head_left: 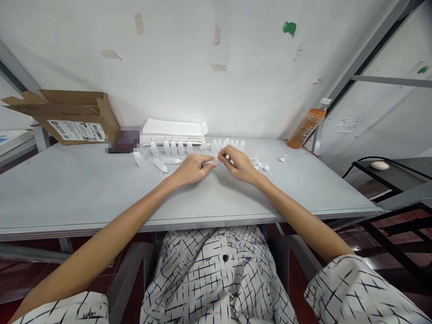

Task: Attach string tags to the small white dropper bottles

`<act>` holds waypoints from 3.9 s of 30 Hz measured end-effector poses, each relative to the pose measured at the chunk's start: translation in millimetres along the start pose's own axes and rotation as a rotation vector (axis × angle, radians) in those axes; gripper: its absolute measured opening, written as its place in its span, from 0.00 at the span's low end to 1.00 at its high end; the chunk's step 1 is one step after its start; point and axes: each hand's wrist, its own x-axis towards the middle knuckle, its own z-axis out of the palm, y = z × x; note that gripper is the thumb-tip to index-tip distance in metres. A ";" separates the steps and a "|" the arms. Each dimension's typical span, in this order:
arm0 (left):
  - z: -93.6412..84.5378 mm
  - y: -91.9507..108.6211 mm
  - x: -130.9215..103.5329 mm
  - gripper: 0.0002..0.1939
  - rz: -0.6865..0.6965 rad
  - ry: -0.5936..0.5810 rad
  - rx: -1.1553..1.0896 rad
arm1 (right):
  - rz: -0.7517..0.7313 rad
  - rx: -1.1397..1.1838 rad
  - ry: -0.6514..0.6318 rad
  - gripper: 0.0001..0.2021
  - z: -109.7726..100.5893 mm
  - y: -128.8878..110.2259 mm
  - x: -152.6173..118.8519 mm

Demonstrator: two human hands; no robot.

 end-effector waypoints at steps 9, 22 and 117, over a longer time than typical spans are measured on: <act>-5.4 6.5 -0.7 0.12 -0.104 -0.106 -0.458 | 0.290 0.128 0.126 0.21 -9.8 -8.4 3.6; -0.1 7.8 -5.3 0.11 -0.176 -0.164 -0.396 | 0.463 0.759 -0.100 0.22 -10.5 -12.9 5.4; 5.7 10.5 -2.5 0.13 -0.039 -0.036 0.093 | 0.045 0.374 0.049 0.06 -3.1 -14.8 0.0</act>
